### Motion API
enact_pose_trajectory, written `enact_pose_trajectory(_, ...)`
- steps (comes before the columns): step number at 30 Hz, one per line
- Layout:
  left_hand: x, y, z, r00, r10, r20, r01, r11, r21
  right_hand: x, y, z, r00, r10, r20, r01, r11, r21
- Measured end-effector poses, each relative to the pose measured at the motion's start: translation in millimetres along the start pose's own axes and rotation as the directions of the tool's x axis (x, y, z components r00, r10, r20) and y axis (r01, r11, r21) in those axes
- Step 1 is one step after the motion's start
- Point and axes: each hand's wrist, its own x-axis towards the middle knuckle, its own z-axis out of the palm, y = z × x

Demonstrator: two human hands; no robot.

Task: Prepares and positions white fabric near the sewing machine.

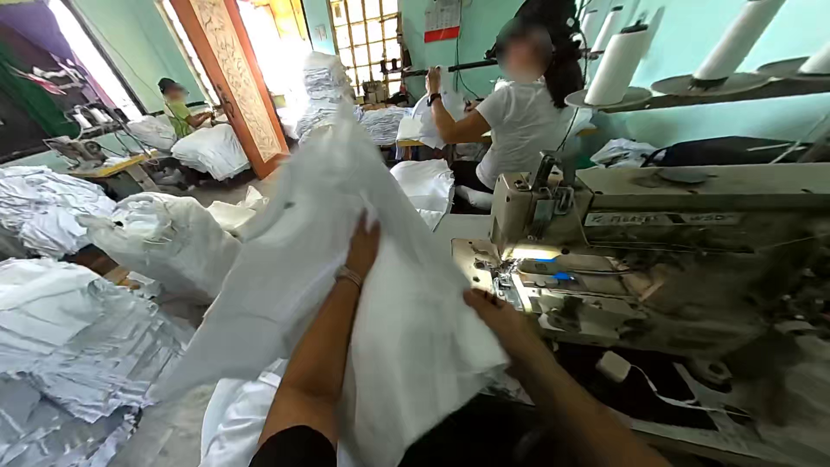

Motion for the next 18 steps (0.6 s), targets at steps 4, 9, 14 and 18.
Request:
enact_pose_trajectory(4, -62.6, -42.4, 69.5, 0.964, 0.035, 0.263, -0.058, 0.995, 0.082, -5.1, 87.5, -25.3, 0.962, 0.259, 0.089, -0.238, 0.952, -0.192)
enact_pose_trajectory(9, -177.4, -12.2, 85.0, 0.94, 0.2, 0.277, -0.232, 0.969, 0.086, -26.5, 116.2, -35.1, 0.956, 0.193, 0.221, -0.151, 0.969, -0.195)
enact_pose_trajectory(14, -191.0, 7.2, 85.5, 0.863, 0.019, 0.505, -0.225, 0.909, 0.351, -19.3, 115.3, -34.7, 0.963, 0.171, 0.206, -0.134, 0.974, -0.182)
enact_pose_trajectory(18, -179.4, 23.0, 85.0, 0.785, -0.055, 0.618, -0.221, 0.906, 0.36, -15.5, 114.0, -46.5, 0.922, 0.215, 0.322, -0.126, 0.953, -0.276)
